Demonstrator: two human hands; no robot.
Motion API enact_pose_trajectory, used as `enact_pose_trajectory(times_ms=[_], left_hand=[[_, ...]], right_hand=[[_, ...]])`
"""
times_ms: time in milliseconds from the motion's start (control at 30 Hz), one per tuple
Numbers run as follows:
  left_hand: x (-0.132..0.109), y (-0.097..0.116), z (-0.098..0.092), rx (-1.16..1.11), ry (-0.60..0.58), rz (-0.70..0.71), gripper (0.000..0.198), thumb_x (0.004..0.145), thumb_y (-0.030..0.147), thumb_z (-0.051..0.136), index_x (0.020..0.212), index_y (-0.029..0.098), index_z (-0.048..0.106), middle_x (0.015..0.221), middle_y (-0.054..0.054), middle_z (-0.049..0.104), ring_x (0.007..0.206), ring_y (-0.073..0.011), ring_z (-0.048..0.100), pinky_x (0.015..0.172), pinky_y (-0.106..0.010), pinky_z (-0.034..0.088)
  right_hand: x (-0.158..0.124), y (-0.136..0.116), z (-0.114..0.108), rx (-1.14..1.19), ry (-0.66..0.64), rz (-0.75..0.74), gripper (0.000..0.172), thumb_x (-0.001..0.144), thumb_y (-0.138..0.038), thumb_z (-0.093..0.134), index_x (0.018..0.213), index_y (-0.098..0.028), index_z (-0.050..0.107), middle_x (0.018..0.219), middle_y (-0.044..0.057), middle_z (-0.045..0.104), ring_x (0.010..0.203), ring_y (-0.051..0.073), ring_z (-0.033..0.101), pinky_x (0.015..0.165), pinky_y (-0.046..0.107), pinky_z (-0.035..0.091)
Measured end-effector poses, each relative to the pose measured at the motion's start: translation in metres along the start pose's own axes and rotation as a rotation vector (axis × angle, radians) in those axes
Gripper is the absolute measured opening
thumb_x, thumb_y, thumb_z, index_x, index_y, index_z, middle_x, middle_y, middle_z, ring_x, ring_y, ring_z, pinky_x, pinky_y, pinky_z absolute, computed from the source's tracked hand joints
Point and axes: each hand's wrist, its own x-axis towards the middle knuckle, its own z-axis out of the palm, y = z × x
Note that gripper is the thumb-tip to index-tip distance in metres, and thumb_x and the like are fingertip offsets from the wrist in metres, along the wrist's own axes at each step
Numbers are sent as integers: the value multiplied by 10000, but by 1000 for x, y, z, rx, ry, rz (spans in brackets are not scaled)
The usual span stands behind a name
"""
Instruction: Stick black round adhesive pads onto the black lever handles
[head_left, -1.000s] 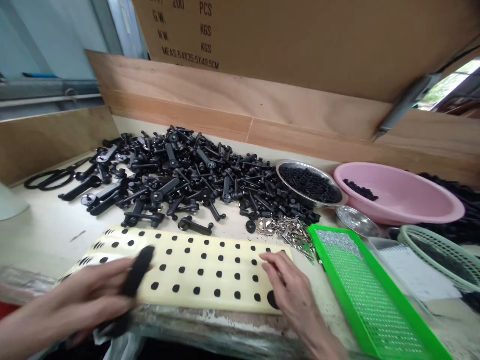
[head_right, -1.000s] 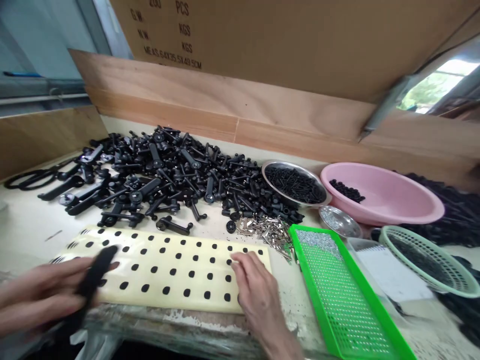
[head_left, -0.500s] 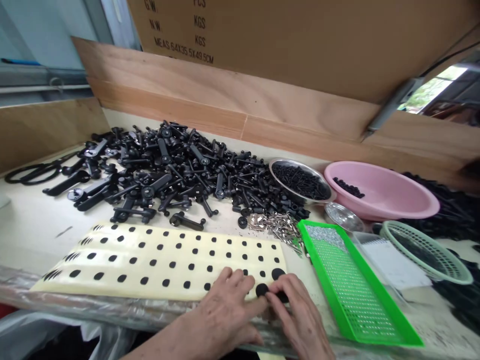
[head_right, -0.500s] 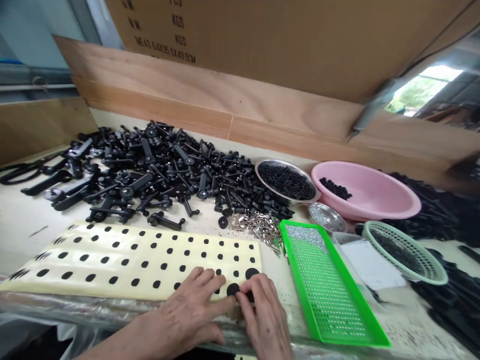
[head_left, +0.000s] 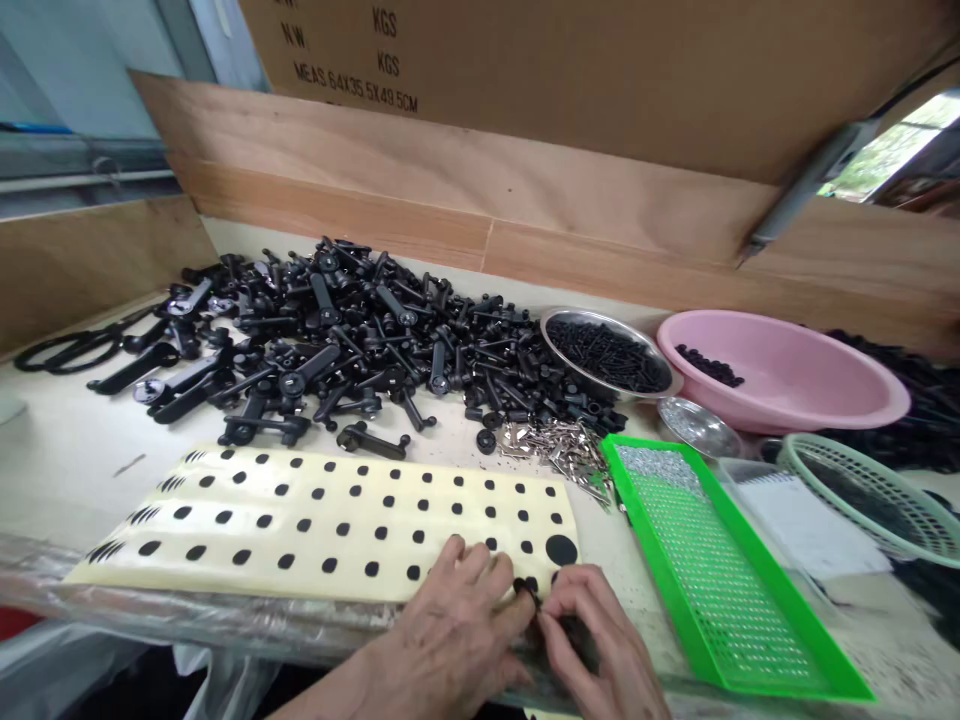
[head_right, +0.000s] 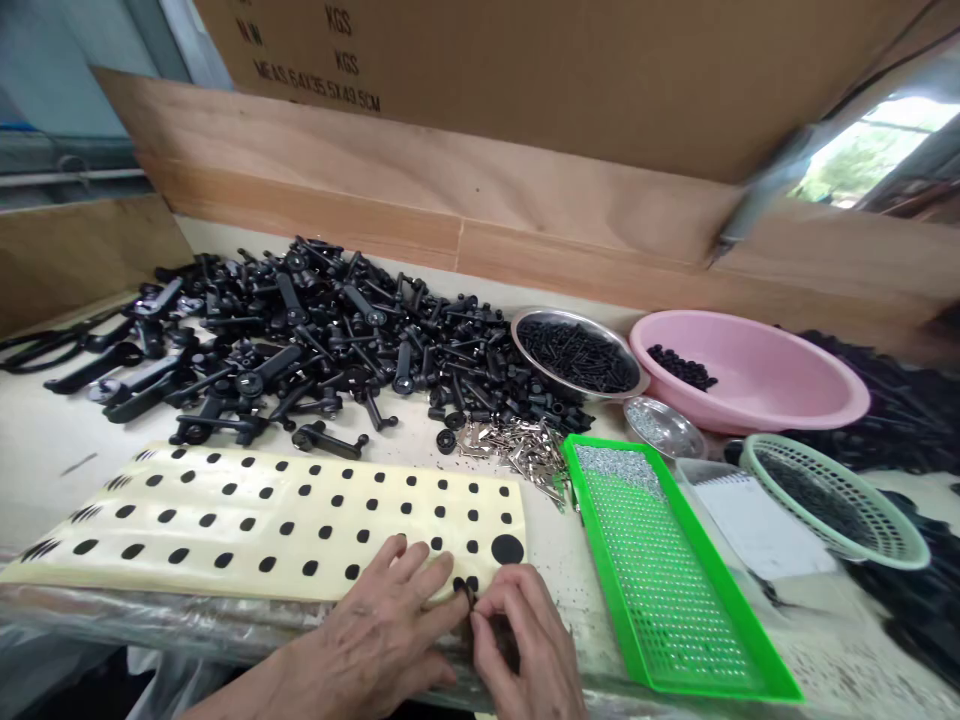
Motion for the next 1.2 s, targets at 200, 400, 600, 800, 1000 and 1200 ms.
enact_pose_trajectory(times_ms=[200,400,600,800,1000,1200], left_hand=[[-3,-10,-24,-600,71,-382,276,822,296,640,1080,210,594,1068,-65,632,995,-242,537,875,-373,417],[8,-29,-45,-1115,340,-648,183,795,297,620,681,154,633,801,-47,659,772,-184,572,711,-280,426],[-3,-49,-59,-1254,506,-778,206,804,338,630,730,146,642,710,-6,597,685,-132,478,676,-256,382],[-10,-58,-53,-1136,494,-767,223,820,359,628,737,154,654,738,-24,607,701,-154,511,667,-269,419],[-19,-99,-60,-68,495,-626,350,905,158,442,1215,169,604,1165,-132,620,1021,-289,516,894,-462,387],[-16,-142,-93,-23,302,-569,177,821,101,509,765,174,661,894,-86,664,830,-232,544,752,-351,423]], right_hand=[[14,-13,-14,181,27,90,191,913,-296,477,736,-238,517,827,11,536,729,161,550,639,247,437],[53,-34,9,436,54,181,222,852,-427,566,921,-235,653,942,56,612,788,193,598,662,267,486],[95,-36,44,637,92,322,404,747,-529,676,983,-202,658,845,39,625,667,169,565,600,263,472],[110,-35,52,594,-19,172,272,801,-466,640,719,-207,627,705,12,555,630,159,507,562,249,434],[106,-34,52,592,328,103,232,807,-418,649,714,-217,581,792,25,562,773,183,515,648,262,420],[108,-34,48,783,470,417,325,747,-514,699,829,-223,580,589,-58,445,583,122,379,545,237,334]])
